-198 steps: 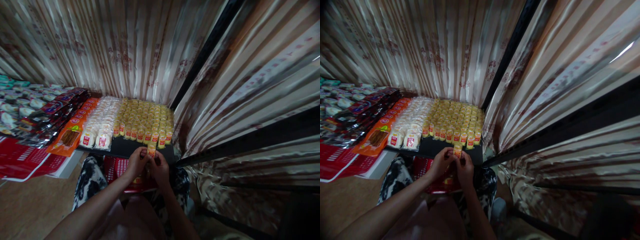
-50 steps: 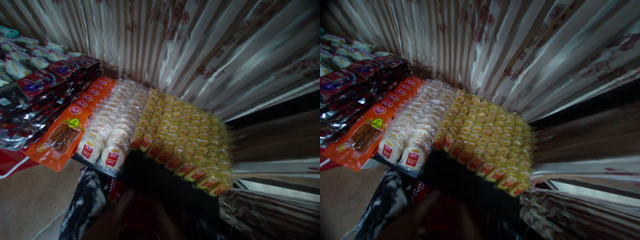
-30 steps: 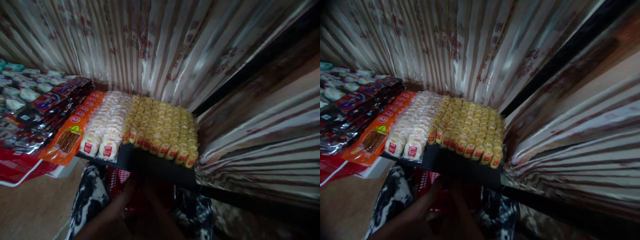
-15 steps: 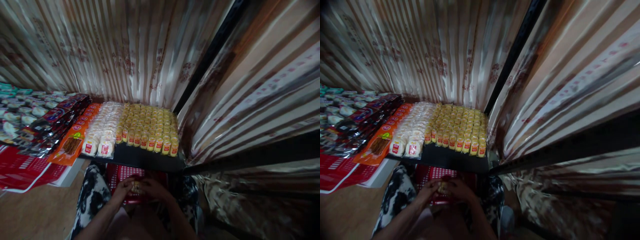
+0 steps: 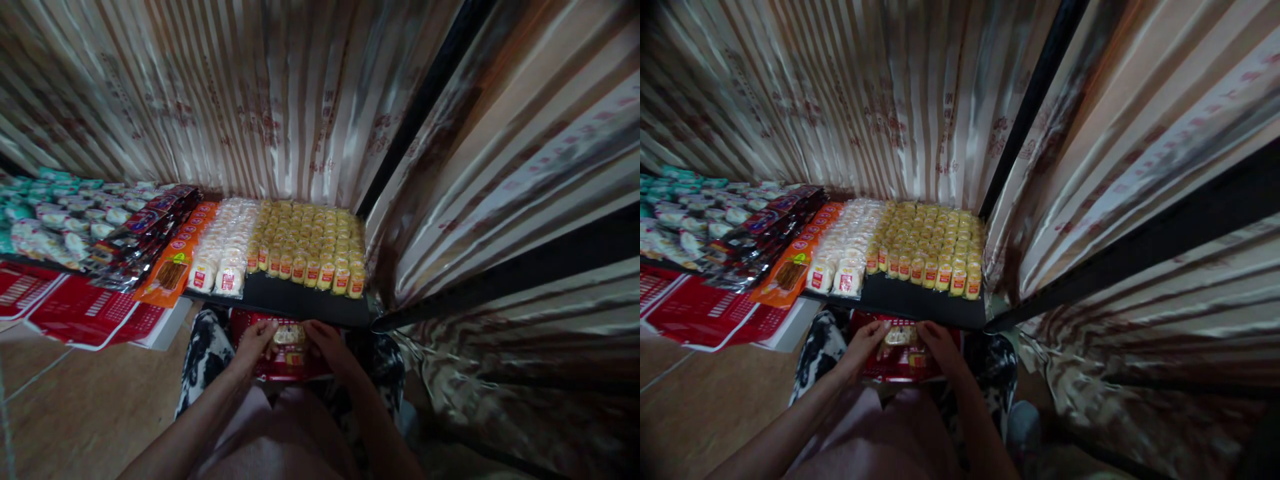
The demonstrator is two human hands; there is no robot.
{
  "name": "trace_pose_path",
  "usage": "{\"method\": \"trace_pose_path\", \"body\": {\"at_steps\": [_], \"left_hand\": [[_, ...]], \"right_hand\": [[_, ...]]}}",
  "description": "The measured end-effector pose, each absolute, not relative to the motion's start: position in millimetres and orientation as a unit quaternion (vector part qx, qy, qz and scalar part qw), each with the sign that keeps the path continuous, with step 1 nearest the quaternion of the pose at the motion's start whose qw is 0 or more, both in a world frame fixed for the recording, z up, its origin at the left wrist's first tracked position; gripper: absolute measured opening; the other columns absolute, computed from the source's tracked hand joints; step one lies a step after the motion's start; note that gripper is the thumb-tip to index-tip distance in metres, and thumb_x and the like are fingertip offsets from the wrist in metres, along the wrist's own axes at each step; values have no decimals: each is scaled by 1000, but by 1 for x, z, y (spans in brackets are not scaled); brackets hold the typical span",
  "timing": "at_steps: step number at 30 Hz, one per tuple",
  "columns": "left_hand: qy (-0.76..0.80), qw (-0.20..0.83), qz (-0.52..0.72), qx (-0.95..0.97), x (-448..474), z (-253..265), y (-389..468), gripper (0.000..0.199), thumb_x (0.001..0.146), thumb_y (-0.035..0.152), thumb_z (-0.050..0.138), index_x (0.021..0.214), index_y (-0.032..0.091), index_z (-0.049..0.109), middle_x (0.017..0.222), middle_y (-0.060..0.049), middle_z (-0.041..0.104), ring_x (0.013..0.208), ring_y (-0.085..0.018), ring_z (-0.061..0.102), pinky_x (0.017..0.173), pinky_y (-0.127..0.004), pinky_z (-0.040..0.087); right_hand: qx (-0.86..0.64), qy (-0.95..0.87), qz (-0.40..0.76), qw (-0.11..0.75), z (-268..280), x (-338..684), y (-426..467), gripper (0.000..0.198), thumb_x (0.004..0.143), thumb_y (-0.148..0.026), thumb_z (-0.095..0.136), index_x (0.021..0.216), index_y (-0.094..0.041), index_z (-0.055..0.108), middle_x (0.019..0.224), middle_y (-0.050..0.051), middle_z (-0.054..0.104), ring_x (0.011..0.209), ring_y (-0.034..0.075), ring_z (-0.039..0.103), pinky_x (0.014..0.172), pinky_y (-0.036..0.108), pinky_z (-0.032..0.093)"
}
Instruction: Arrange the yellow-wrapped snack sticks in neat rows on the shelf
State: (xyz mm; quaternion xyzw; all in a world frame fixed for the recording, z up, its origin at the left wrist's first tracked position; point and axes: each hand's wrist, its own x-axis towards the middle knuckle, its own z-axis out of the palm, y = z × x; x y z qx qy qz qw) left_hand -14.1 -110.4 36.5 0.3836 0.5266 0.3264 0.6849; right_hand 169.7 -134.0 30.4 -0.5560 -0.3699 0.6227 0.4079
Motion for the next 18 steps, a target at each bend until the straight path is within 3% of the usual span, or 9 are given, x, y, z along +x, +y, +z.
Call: {"method": "trace_pose_path", "body": {"at_steps": [7,11,18], "left_hand": [[520,710,384,281,-7,44,-111,47,67,41,72,101,15,53,77,-3,64,52,-11,60,42,-18,40],[519,715,373,283,-6,44,-111,40,67,29,70,100,14,54,84,-5,66,56,-11,62,47,-19,42],[504,709,369,328,-6,50,-108,39,59,22,70,96,16,60,80,-1,67,63,-11,59,61,-21,43]], "right_hand": [[-546,-307,617,476,15,165,-136,40,63,-55,69,78,-18,68,72,0,65,65,14,54,59,24,42],[-526,-235,628,524,17,159,-138,40,60,-50,74,86,-20,70,81,2,69,72,17,60,63,27,46],[-506,-156,641,556,14,155,-141,37,59,-46,76,86,-22,70,84,2,70,71,17,61,54,25,45]]}}
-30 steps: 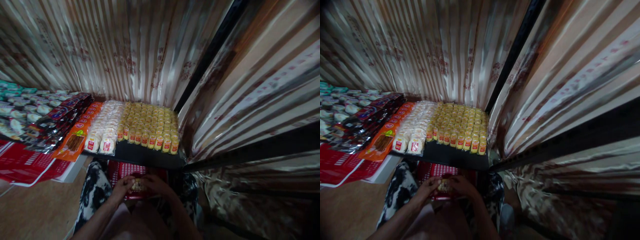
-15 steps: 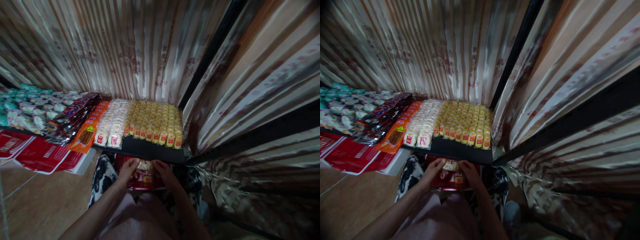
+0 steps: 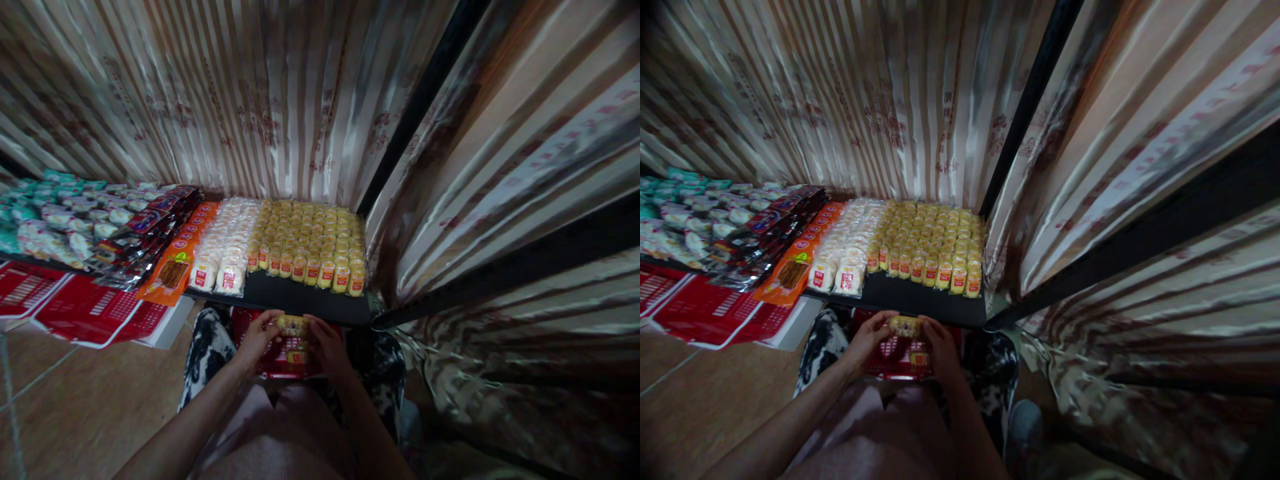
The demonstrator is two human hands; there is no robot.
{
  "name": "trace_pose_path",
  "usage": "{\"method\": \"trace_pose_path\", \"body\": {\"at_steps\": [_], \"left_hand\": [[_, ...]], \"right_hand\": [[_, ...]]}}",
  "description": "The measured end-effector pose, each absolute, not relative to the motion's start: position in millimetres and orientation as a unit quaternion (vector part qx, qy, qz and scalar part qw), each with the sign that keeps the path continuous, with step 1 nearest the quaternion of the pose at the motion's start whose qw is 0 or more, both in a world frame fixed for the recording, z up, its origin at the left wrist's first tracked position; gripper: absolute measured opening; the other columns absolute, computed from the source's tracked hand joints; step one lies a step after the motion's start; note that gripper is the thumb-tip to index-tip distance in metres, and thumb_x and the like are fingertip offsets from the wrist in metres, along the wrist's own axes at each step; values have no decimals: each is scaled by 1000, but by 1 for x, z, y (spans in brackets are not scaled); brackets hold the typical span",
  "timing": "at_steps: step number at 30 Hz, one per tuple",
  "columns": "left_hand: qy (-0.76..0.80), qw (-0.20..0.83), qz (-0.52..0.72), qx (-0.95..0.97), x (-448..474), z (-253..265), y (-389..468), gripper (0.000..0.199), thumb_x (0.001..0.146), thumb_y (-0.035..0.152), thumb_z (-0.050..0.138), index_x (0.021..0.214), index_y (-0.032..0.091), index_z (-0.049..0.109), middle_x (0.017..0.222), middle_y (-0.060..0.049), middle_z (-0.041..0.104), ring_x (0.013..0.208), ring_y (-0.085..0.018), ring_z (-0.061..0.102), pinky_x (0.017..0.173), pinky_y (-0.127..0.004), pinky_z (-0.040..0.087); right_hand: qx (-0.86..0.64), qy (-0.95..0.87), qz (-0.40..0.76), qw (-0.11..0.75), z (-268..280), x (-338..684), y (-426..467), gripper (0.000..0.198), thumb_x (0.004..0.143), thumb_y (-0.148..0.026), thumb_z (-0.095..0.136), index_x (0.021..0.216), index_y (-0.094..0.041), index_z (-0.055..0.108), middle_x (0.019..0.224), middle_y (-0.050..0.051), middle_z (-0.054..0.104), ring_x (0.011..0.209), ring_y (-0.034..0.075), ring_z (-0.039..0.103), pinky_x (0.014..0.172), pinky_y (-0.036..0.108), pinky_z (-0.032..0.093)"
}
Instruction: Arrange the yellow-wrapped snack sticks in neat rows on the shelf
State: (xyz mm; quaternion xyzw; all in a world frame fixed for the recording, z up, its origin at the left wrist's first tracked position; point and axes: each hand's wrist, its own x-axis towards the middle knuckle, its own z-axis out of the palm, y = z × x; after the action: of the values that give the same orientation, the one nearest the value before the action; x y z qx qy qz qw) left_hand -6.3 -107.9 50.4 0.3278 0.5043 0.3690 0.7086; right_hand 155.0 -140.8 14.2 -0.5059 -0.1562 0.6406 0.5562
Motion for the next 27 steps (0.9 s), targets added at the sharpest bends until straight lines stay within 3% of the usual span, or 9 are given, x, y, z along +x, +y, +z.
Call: {"method": "trace_pose_path", "body": {"at_steps": [12,16,22,27], "left_hand": [[463,702,387,379,-7,50,-102,34,59,19,66,92,17,59,80,1,64,74,-13,57,70,-22,41],[453,660,390,454,-4,49,-107,28,60,15,60,87,18,57,84,1,61,81,-14,56,73,-22,41],[445,580,417,540,-2,44,-112,25,63,12,53,86,19,56,112,-6,53,107,-21,50,88,-30,41],[448,468,413,641,-3,56,-115,23,70,7,47,85,21,57,115,-8,50,115,-21,45,99,-38,34]], "right_hand": [[-480,-200,622,585,6,159,-138,32,69,-50,67,86,-22,71,92,5,69,86,22,62,71,32,49],[-465,-217,599,615,14,160,-138,30,69,-47,68,89,-24,71,100,5,68,96,22,60,82,33,48],[-435,-168,606,644,35,158,-136,30,69,-43,69,91,-23,70,102,5,68,98,20,59,86,33,46],[-453,-205,602,625,40,160,-136,37,71,-44,68,103,-24,66,114,6,64,107,22,56,92,35,43]]}}
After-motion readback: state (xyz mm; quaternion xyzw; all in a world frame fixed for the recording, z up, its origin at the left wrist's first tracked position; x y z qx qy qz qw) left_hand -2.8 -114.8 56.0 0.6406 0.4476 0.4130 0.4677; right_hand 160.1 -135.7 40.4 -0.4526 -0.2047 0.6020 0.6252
